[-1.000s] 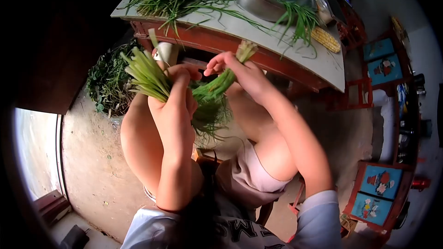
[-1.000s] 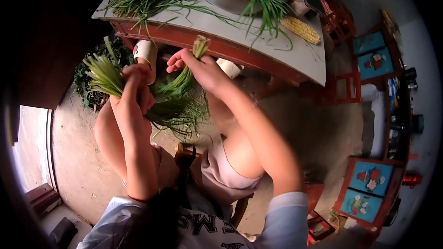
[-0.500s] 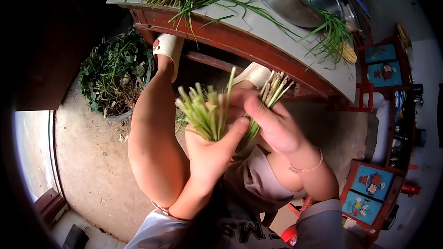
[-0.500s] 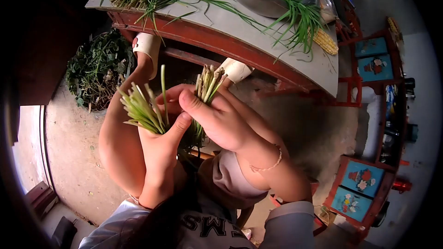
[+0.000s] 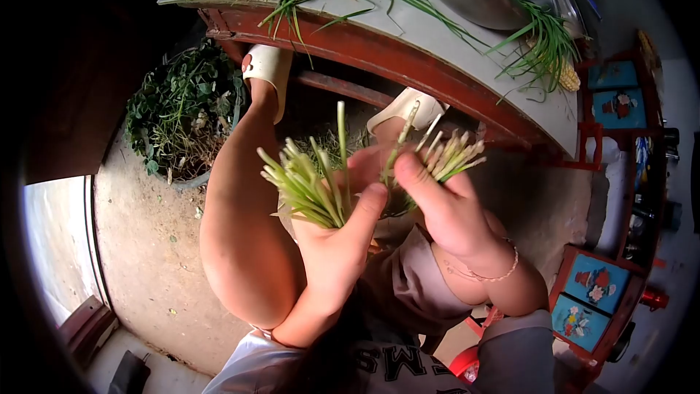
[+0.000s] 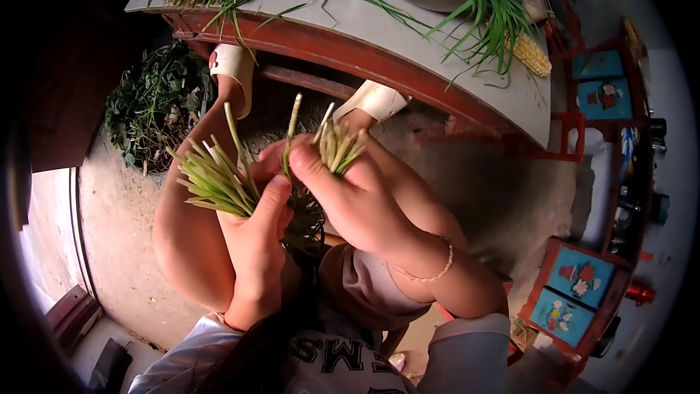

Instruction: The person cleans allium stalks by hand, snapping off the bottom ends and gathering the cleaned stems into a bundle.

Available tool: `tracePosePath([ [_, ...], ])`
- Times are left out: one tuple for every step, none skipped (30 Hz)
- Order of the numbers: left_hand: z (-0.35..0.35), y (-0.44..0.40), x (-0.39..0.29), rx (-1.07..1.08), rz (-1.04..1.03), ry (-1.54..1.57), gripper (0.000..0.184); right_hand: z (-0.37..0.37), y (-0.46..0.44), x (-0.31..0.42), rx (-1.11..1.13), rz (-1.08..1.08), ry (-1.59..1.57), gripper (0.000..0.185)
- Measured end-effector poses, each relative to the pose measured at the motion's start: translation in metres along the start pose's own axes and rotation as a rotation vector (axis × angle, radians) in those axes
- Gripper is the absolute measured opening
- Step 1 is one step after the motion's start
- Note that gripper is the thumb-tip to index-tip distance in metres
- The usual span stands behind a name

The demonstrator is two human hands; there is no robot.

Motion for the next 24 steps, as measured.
tracePosePath([
  [0.001,0.0,0.0,-0.012,0.013,-0.011,0.017,0.002,0.0,0.0,-0.001,0.0,-0.005,0.024],
  [0.0,0.0,-0.003,-0.013,-0.01,0.042,0.015,0.005,-0.001,0.002,-0.039,0.03,0.013,0.025],
  [0.0,0.0,-0.004,-0.016,-0.023,0.068,0.014,0.008,-0.002,0.004,-0.076,0.06,0.032,0.025],
  [0.001,0.001,-0.005,-0.018,-0.035,0.093,0.013,0.006,-0.003,0.009,-0.091,0.069,0.014,0.026],
  [0.004,0.0,-0.005,-0.037,-0.053,0.02,0.012,0.011,-0.004,0.006,-0.118,0.076,0.061,0.026],
  [0.006,0.0,-0.005,-0.056,-0.072,-0.051,0.011,0.017,-0.003,0.005,-0.145,0.083,0.109,0.026],
  [0.007,0.001,-0.006,-0.058,-0.072,-0.053,0.011,0.017,0.0,0.009,-0.146,-0.049,0.047,0.022],
  [0.007,0.001,-0.007,-0.043,-0.056,-0.069,0.011,0.016,0.002,0.008,-0.145,-0.05,0.045,0.022],
  [0.007,0.002,-0.008,-0.027,-0.041,-0.085,0.011,0.014,0.003,0.007,-0.123,-0.045,0.085,0.019],
  [0.008,0.002,-0.007,-0.028,-0.04,-0.085,0.011,0.011,0.004,0.007,-0.101,-0.04,0.124,0.016],
  [0.008,0.002,-0.006,-0.03,-0.071,-0.098,0.013,0.006,0.004,0.013,-0.086,-0.011,0.221,0.012],
  [0.009,0.002,-0.006,-0.031,-0.102,-0.111,0.014,0.005,0.004,0.012,-0.084,-0.012,0.22,0.012],
  [0.009,0.002,-0.007,-0.032,-0.102,-0.112,0.014,0.004,0.004,0.013,-0.061,0.027,0.274,0.012],
  [0.009,0.003,-0.009,-0.047,-0.122,-0.151,0.016,0.002,0.004,0.013,-0.038,0.066,0.329,0.013],
  [0.01,0.004,-0.011,-0.062,-0.142,-0.189,0.018,0.003,0.004,0.012,-0.037,0.065,0.327,0.013],
  [0.011,0.003,-0.01,-0.063,-0.141,-0.189,0.018,0.004,0.003,0.011,-0.026,0.092,0.299,0.011],
  [0.012,0.002,-0.009,-0.035,-0.181,-0.207,0.02,0.006,0.001,0.009,-0.015,0.118,0.271,0.01],
  [0.012,0.001,-0.009,-0.007,-0.221,-0.225,0.022,0.007,-0.001,0.008,-0.004,0.144,0.244,0.008],
  [0.011,0.002,-0.009,-0.008,-0.22,-0.225,0.022,0.01,-0.003,0.007,0.023,0.181,0.268,0.005],
  [0.01,0.003,-0.01,0.009,-0.225,-0.203,0.023,0.009,-0.002,0.009,0.023,0.18,0.267,0.005],
  [0.009,0.003,-0.011,0.027,-0.232,-0.18,0.024,0.009,-0.001,0.011,-0.04,0.081,0.218,0.005],
  [0.008,0.003,-0.012,0.027,-0.23,-0.181,0.024,0.009,0.0,0.013,-0.102,-0.017,0.168,0.005],
  [0.008,0.003,-0.012,0.034,-0.224,-0.181,0.024,0.007,0.001,0.016,-0.098,-0.061,0.052,0.005],
  [0.008,0.003,-0.012,0.042,-0.217,-0.181,0.024,0.008,0.001,0.016,-0.099,-0.062,0.052,0.005],
])
Point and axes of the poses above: each hand's wrist, its own y-axis away from the middle knuckle, its own z-axis out of the back of the hand, x = y × z, the point moved 3 cm from there along -y, towards the middle knuckle, and after that the axes turned 1 degree about x, right-handed, at the moved point
